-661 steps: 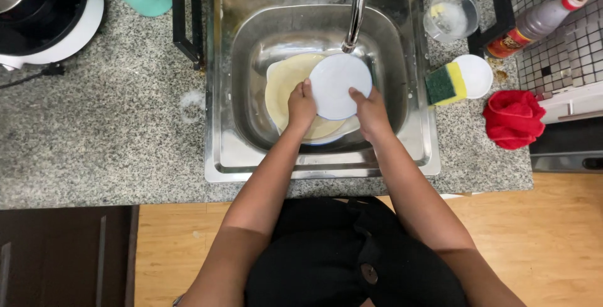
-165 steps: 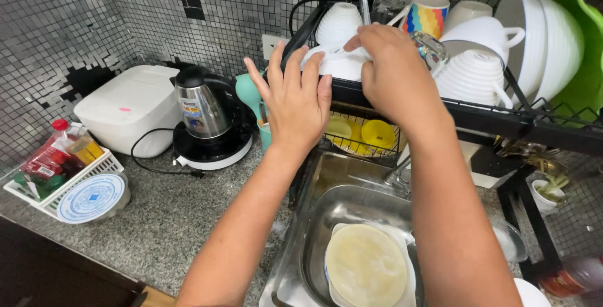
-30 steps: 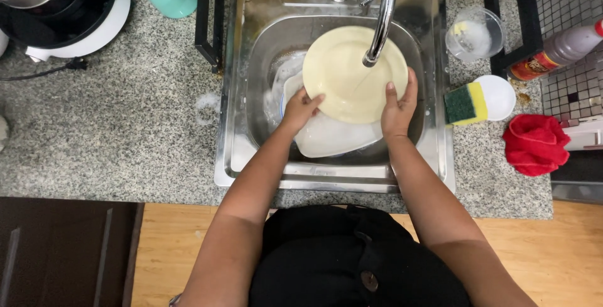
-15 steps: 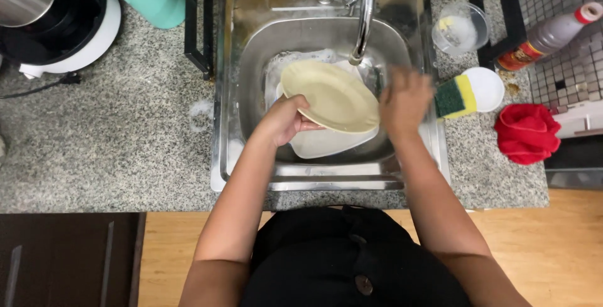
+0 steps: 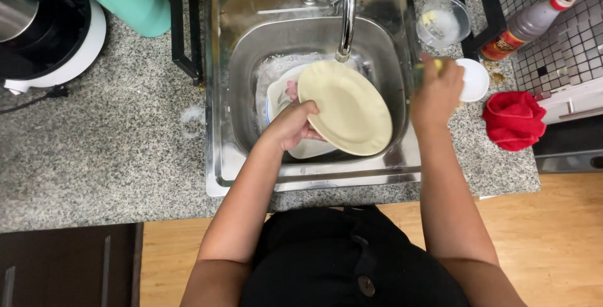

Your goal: The person washes a white plate and a yellow plate in a kitchen sink using a sponge and running water. They scrub both sides of each plate, rinse them thoroughly, and place the cleaned plates into a dish rack.

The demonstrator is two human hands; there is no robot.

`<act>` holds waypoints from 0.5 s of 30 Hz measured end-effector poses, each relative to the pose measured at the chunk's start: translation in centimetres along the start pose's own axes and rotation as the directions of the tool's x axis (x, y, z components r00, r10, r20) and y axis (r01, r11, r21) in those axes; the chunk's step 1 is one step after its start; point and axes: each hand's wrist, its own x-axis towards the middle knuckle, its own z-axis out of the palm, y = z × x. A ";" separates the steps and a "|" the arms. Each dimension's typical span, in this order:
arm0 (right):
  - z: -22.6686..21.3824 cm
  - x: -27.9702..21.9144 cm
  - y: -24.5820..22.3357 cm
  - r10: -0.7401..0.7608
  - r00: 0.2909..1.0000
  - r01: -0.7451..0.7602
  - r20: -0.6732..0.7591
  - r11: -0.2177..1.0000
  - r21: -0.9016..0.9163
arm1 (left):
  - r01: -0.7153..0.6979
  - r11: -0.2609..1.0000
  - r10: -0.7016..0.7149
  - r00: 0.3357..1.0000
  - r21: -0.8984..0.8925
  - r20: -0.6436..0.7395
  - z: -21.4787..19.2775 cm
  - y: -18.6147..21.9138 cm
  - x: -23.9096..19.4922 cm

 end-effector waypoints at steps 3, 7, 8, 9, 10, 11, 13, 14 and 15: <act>-3.5 1.0 -5.0 -0.148 0.988 0.108 0.036 0.845 0.523 | -0.054 0.989 0.073 0.988 0.138 -0.138 -0.3 -0.2 0.6; 0.9 0.2 -8.7 -0.063 0.863 -0.450 0.502 0.357 0.818 | -0.121 0.981 0.146 0.975 0.154 -0.165 -0.5 0.2 0.0; 2.1 -0.6 -9.3 -0.131 0.930 -0.173 0.344 0.668 0.723 | -0.151 0.978 0.179 0.962 0.145 -0.204 -0.9 0.0 0.0; 3.3 -1.4 -10.0 -0.257 0.945 0.129 0.204 0.862 0.491 | -0.181 0.974 0.210 0.947 0.136 -0.244 -1.3 -0.2 0.1; 3.5 -2.0 -11.6 -0.265 0.944 0.136 0.199 0.858 0.496 | -0.187 0.973 0.217 0.944 0.138 -0.250 -1.4 -0.1 -0.1; 3.7 -2.7 -13.1 -0.269 0.905 0.056 0.329 0.843 0.535 | -0.221 0.969 0.245 0.926 0.113 -0.289 -1.5 -0.1 -0.3; 3.0 -3.0 -15.9 -0.278 0.850 -0.028 0.448 0.825 0.565 | -0.256 0.962 0.273 0.904 0.095 -0.328 -2.4 -0.2 -0.2; 2.1 -3.0 -17.0 -0.416 0.782 0.001 0.463 0.745 0.667 | -0.285 0.949 0.316 0.884 0.137 -0.346 -3.1 -0.8 -0.1; 1.1 -3.0 -18.0 -0.548 0.703 0.016 0.454 0.649 0.760 | -0.313 0.933 0.358 0.861 0.179 -0.361 -3.8 -1.3 0.1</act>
